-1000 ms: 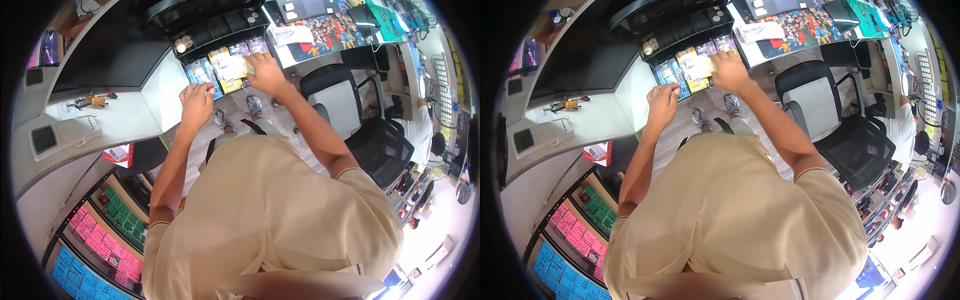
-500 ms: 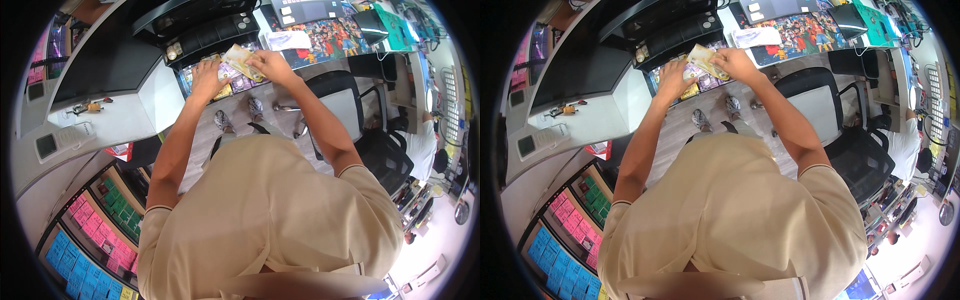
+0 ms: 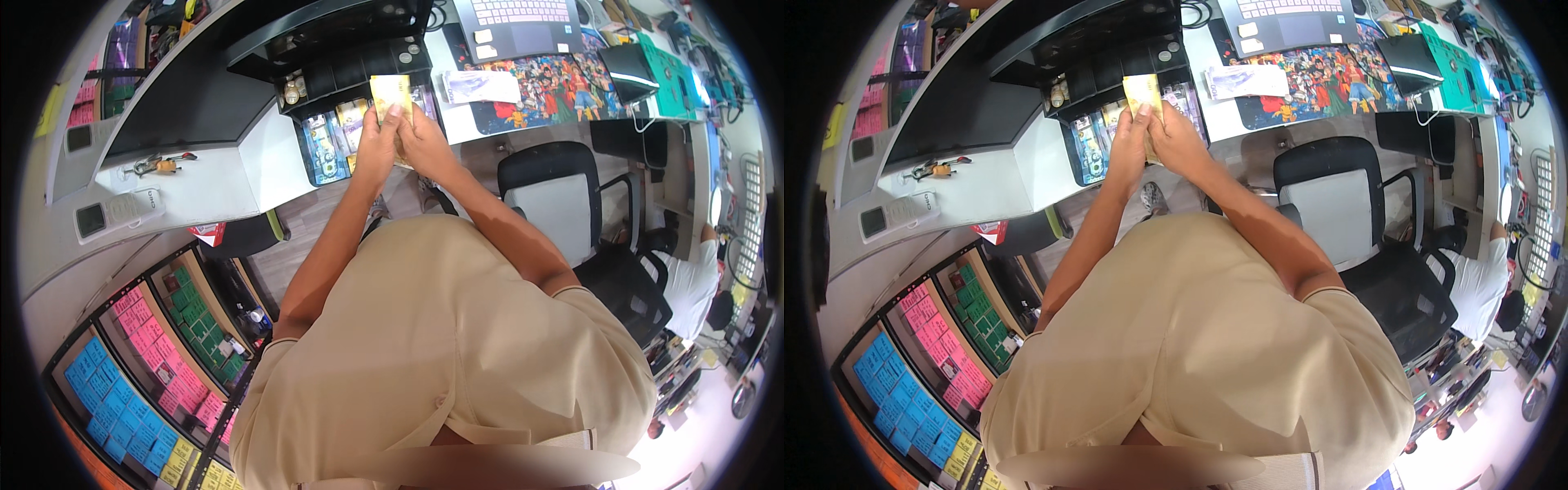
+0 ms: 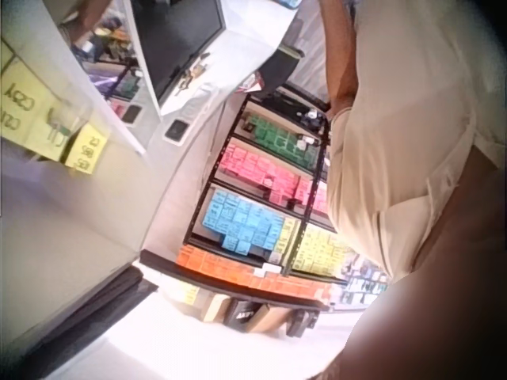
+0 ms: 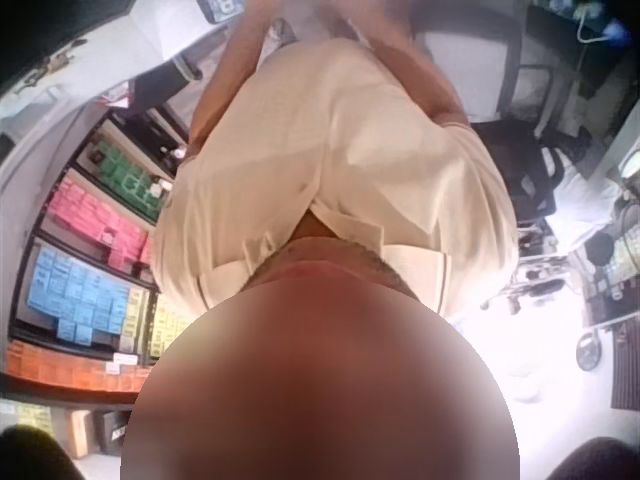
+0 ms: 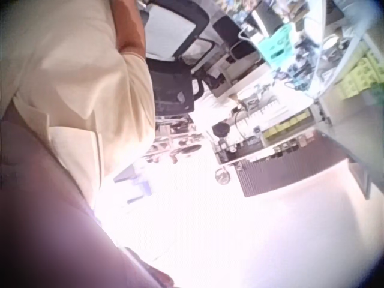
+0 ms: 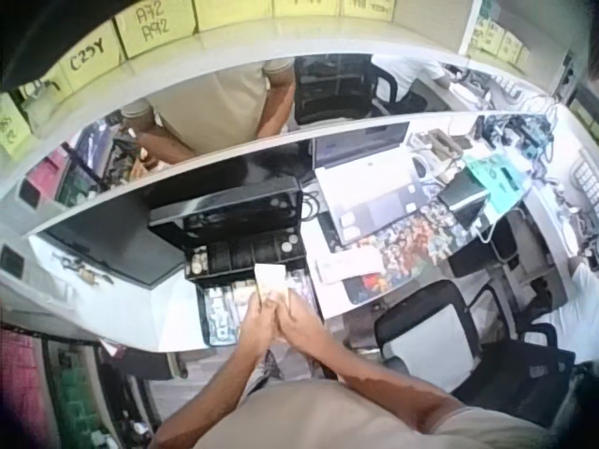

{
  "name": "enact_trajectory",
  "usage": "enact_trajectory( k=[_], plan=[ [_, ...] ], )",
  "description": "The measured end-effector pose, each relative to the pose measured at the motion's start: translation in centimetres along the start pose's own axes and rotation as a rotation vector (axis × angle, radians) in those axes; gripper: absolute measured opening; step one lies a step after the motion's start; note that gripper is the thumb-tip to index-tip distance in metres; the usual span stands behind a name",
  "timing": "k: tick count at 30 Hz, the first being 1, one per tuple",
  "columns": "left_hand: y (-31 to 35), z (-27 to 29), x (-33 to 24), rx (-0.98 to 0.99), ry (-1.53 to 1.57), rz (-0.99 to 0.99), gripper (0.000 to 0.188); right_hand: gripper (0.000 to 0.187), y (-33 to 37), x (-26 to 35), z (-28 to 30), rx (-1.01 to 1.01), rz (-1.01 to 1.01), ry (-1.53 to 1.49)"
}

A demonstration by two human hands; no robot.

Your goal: The person receives a stack of banknotes from a cashier, counts them by denomination, and places them into a cash drawer. The person then retrieves additional notes from the drawer, counts them, and returns them to the drawer.

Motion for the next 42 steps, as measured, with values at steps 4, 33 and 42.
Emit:
enact_trajectory(
  k=[4,33,42],
  plan=[
    [0.2,1.6,-0.2,-0.012,0.251,-0.056,0.034,0.034,-0.8,0.9,0.5,-0.015,0.020,-0.289],
    [3.7,10.7,-3.7,-0.134,0.588,-0.239,0.051,0.033,-4.7,5.9,-1.6,0.478,-0.009,-0.019],
    [8.6,17.2,-3.1,-0.201,0.566,-0.226,0.059,0.055,-5.7,-2.0,-1.5,0.364,0.351,1.043]
  ],
)
Point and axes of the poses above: each hand's wrist, its own y-axis away from the middle knuckle, its own z-axis out of the back of the hand, x = y × z, the point moved 4 cm from there along -y, towards the middle knuckle, and after that the axes turned 11 degrees about x, right-handed, at the moved point
